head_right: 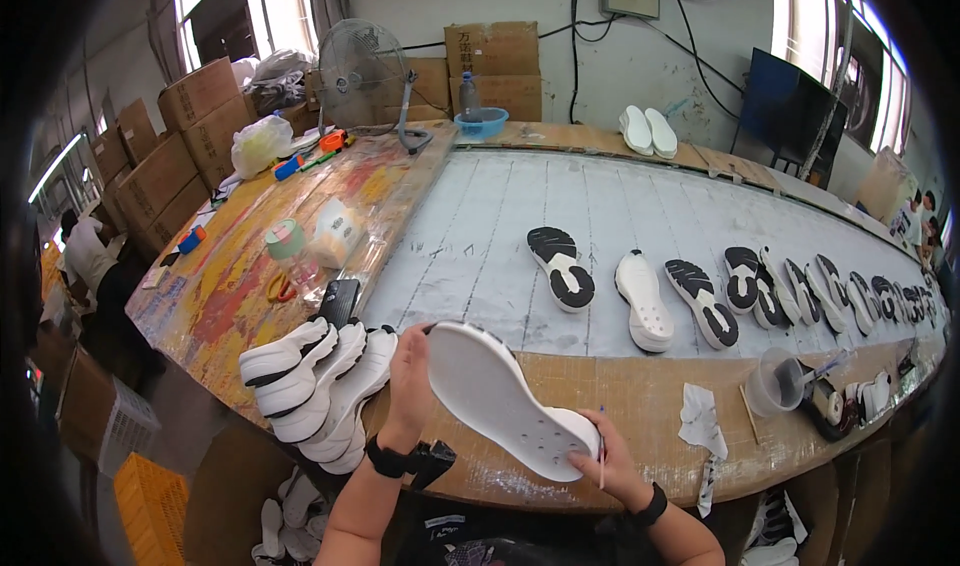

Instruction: Inspecting and organizing white and black shoe soles at a factory assembly station.

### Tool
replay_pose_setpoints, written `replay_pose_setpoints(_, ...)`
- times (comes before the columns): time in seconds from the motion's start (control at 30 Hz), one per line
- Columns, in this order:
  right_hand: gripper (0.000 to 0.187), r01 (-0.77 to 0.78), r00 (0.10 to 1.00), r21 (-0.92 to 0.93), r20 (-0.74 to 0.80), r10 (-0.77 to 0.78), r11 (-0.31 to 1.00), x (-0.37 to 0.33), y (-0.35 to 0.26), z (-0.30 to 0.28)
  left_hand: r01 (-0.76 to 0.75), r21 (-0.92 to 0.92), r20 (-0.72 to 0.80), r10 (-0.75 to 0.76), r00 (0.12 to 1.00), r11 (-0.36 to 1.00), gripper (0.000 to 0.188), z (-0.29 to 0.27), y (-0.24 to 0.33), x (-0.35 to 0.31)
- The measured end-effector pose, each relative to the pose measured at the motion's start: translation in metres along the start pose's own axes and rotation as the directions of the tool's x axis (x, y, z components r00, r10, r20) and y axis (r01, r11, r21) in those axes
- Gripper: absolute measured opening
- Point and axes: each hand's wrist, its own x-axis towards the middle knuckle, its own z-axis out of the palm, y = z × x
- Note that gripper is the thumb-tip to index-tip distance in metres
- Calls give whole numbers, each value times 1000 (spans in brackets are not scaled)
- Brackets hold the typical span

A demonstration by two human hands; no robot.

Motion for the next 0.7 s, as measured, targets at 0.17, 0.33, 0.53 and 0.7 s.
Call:
replay_pose_setpoints(0.17,58,357,924,-517,72,-376,778,2,-4,-9,312,-287,79,-302,950,906,38,4,31,9)
replay_pose_setpoints(0.33,41,75,993,-175,98,-58,982,21,-8,-6,324,-271,285,-246,926,906,45,11,49,5)
replay_pose_setpoints(0.53,42,-547,837,578,366,406,606,22,-8,24,-15,-137,360,64,931,990,86,27,24,-23)
replay_pose_setpoints(0.7,40,-582,813,656,453,366,480,18,-10,37,-83,-65,245,96,965,994,84,29,12,-42)
